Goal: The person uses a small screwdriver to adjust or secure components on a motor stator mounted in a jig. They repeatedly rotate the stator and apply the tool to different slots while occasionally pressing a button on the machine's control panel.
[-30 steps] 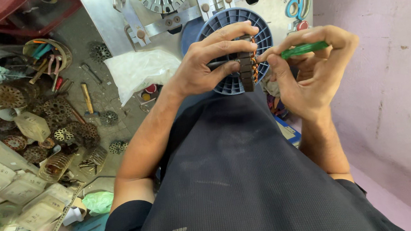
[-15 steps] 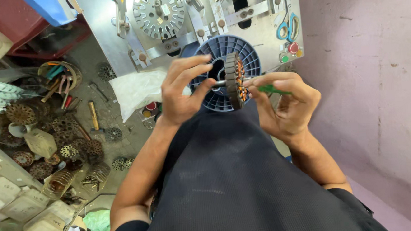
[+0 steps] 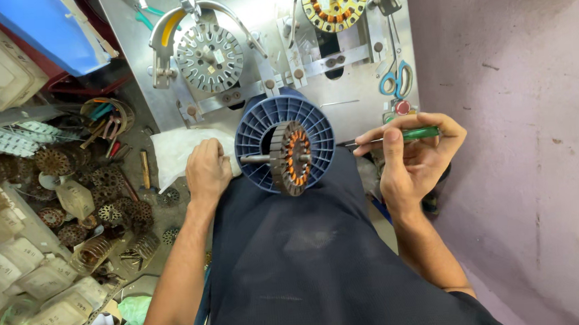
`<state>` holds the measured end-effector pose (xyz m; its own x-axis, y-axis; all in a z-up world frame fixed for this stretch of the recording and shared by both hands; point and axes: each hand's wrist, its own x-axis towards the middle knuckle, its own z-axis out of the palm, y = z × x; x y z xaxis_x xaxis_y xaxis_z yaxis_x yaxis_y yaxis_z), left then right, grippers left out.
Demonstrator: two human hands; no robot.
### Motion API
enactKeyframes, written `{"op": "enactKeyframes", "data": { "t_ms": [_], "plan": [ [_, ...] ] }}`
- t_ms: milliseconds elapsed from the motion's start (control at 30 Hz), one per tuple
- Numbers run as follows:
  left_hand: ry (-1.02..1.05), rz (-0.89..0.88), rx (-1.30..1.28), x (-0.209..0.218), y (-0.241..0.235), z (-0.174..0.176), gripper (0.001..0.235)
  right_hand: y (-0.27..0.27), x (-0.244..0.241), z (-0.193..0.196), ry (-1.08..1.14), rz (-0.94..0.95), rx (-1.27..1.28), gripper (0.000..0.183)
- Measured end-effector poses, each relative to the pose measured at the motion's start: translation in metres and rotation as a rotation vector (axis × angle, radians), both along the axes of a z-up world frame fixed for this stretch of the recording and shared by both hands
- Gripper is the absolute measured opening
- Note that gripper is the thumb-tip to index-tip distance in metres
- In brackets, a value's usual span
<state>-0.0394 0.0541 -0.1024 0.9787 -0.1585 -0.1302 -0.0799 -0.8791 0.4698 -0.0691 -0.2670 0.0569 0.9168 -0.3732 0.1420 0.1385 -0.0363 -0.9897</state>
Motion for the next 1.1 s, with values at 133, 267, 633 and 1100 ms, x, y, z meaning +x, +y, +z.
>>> {"op": "enactKeyframes", "data": {
  "t_ms": [133,267,633,1100],
  "plan": [
    [-0.087,-0.137,0.144,-0.007,-0.008,0.008,0.010,-0.040,0.015,-0.019,0.098,0.024,-0.033,0.027],
    [-0.127,-0.103,0.263,-0.020,-0.014,0.006,0.018,-0.077,0.065,-0.079,0.484,0.261,0.123,0.027],
    [-0.183,0.146,0.337,-0.032,-0.041,-0.009,0.013,-0.081,0.184,-0.201,0.600,0.057,0.999,0.020],
    [-0.356,0.865,-1.086,-0.049,-0.065,0.108,0.017,-0.082,0.121,-0.116,0.502,0.078,0.630,0.026]
  ]
}}
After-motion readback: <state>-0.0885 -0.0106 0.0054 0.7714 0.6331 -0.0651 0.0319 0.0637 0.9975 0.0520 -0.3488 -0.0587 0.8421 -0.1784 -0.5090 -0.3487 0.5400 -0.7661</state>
